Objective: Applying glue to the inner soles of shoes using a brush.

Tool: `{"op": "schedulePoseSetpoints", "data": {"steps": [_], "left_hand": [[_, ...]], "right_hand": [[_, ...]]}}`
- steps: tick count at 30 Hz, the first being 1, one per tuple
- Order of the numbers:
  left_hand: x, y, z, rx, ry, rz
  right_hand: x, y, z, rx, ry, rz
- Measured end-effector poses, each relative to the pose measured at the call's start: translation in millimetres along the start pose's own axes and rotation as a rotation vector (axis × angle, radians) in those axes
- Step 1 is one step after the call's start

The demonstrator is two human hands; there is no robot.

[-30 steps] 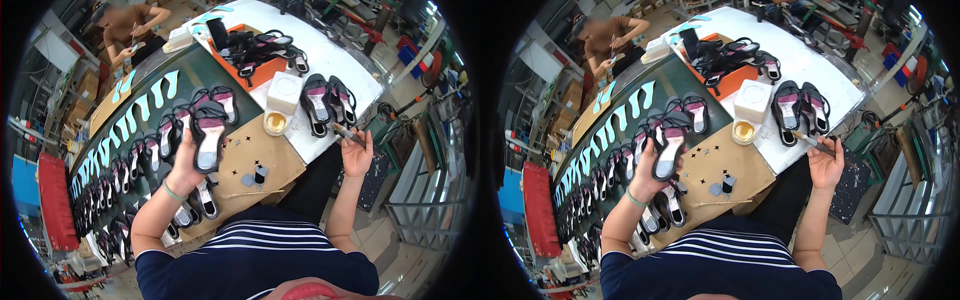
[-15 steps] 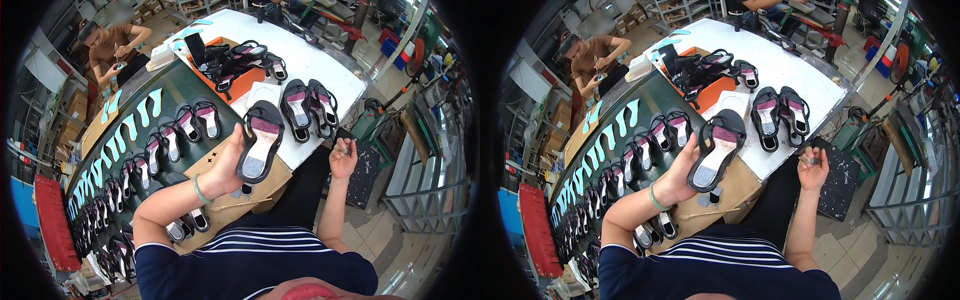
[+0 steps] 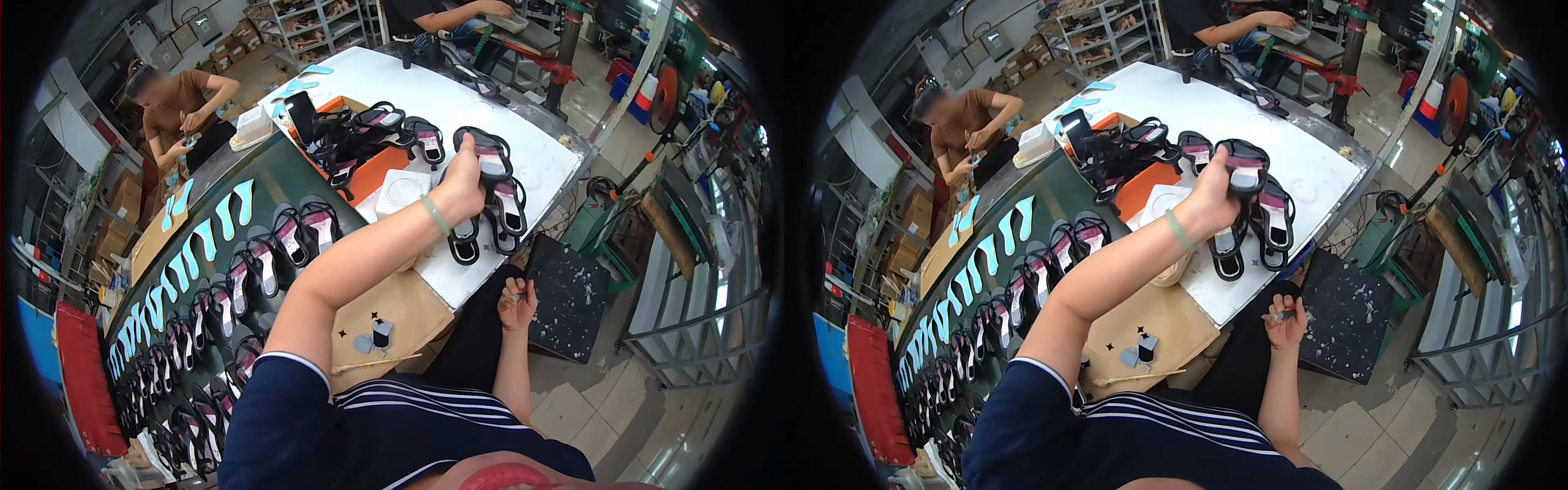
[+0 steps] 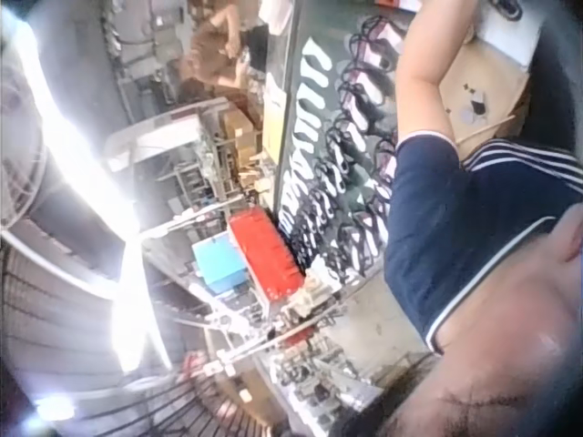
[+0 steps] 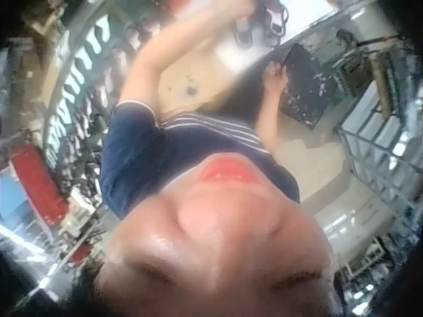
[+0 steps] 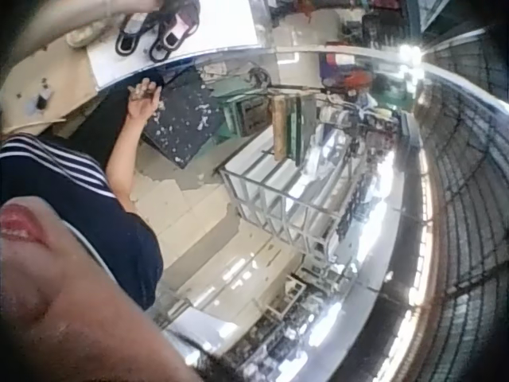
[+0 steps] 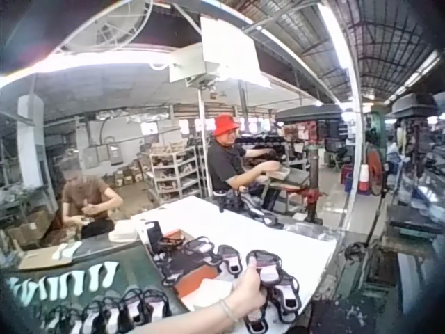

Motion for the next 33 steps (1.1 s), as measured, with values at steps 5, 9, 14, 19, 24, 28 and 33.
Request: {"op": "schedulePoseSetpoints", "data": {"steps": [5,9,14,19,24,28,33], "left_hand": [[116.6,20.2,-0.2,0.061,0.206,0.146],[182.4,72.7,-21.0,0.174,0.376,0.272],[205.3,87.3,-52.9,0.304,0.640,0.330],[223.1,80.7,-78.8,0.439,0.811,0.337],[194.4,78.1,-69.2,0.426,0.839,0.446],[232.6,90.6,-92.1,0.708,0.864,0.482],[246.8,96.9,-90.1,0.815,0.907,0.722]], "right_hand": [[3.5,1.6,0.7,0.014,0.022,0.038],[0.5,-1.9,-4.5,0.029,0.021,0.027],[5.5,-3.1,-9.4,0.052,0.009,0.048],[3.3,0.2,-15.4,0.037,0.041,0.059],[6.9,-5.9,-6.6,0.032,0.011,0.049],[7.1,-2.0,-7.0,0.045,0.024,0.050],[7.1,-2.9,-3.4,0.033,0.032,0.018]]}}
Point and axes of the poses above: each hand's wrist, its own x-axis towards the middle knuckle, its own z-axis out of the palm, y = z × x, the point moved 8 cm from there along x, towards the middle knuckle, and after that the axes turned 12 degrees about y, right-handed, at the moved point
